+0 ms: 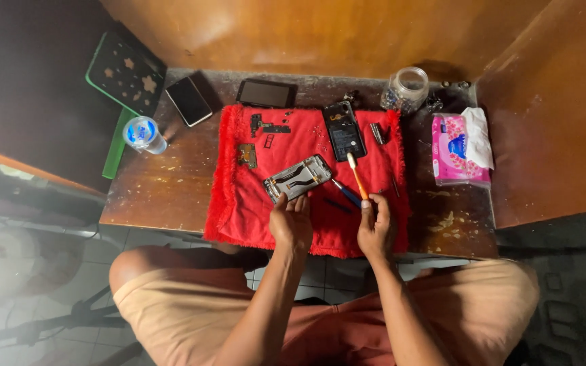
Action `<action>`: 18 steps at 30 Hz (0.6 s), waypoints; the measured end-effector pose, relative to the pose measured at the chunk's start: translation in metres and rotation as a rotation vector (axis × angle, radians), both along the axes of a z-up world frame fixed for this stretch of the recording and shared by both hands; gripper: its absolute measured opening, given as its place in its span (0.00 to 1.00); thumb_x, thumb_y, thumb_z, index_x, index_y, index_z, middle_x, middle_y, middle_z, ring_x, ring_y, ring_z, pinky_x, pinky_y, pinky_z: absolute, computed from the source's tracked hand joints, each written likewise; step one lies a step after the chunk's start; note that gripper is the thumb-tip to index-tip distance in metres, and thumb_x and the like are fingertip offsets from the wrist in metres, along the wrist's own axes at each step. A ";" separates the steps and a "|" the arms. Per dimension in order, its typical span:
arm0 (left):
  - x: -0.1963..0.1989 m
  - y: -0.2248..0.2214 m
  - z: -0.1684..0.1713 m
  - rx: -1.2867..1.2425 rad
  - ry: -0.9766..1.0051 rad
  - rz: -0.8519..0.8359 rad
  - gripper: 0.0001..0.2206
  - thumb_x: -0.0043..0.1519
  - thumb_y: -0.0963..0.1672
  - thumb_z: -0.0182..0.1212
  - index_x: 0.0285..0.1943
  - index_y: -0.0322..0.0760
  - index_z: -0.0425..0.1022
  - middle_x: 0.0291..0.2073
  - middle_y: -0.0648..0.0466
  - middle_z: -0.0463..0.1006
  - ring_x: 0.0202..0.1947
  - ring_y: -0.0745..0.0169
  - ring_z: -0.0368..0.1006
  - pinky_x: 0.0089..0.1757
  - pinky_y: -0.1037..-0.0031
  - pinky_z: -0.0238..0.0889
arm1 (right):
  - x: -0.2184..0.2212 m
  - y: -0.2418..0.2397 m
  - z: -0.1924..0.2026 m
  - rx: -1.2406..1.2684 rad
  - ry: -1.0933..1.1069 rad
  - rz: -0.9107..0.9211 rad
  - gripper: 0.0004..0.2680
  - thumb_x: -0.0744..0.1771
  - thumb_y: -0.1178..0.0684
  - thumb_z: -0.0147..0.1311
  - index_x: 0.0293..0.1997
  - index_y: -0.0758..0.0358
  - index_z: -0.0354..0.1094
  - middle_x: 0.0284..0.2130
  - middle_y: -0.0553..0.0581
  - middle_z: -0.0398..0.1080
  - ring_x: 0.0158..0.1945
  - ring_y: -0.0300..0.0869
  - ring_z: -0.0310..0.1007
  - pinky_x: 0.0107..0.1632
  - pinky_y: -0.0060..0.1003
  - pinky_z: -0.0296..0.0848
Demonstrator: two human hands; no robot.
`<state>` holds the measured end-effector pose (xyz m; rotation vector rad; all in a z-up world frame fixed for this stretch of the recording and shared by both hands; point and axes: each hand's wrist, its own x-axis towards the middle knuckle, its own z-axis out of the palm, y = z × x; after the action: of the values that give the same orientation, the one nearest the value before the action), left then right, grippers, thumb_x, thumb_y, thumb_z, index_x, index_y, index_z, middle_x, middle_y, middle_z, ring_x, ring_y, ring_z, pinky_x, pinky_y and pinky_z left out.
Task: Cleaning a mobile phone midframe component using a small brush and a spudger on a repair bench.
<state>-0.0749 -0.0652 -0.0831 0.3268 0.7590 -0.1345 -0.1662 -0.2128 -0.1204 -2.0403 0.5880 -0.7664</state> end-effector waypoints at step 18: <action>0.129 0.109 0.026 1.788 -0.783 -1.064 0.11 0.60 0.54 0.65 0.49 0.62 0.83 0.33 0.65 0.85 0.37 0.62 0.83 0.40 0.64 0.76 | 0.003 -0.002 -0.015 -0.115 0.077 -0.031 0.08 0.71 0.47 0.52 0.53 0.54 0.72 0.42 0.62 0.78 0.48 0.56 0.78 0.51 0.49 0.76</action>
<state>0.0538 0.0440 -0.0569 2.3190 -0.3731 -0.2685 -0.1628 -0.2149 -0.1349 -2.1784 0.6330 -0.7579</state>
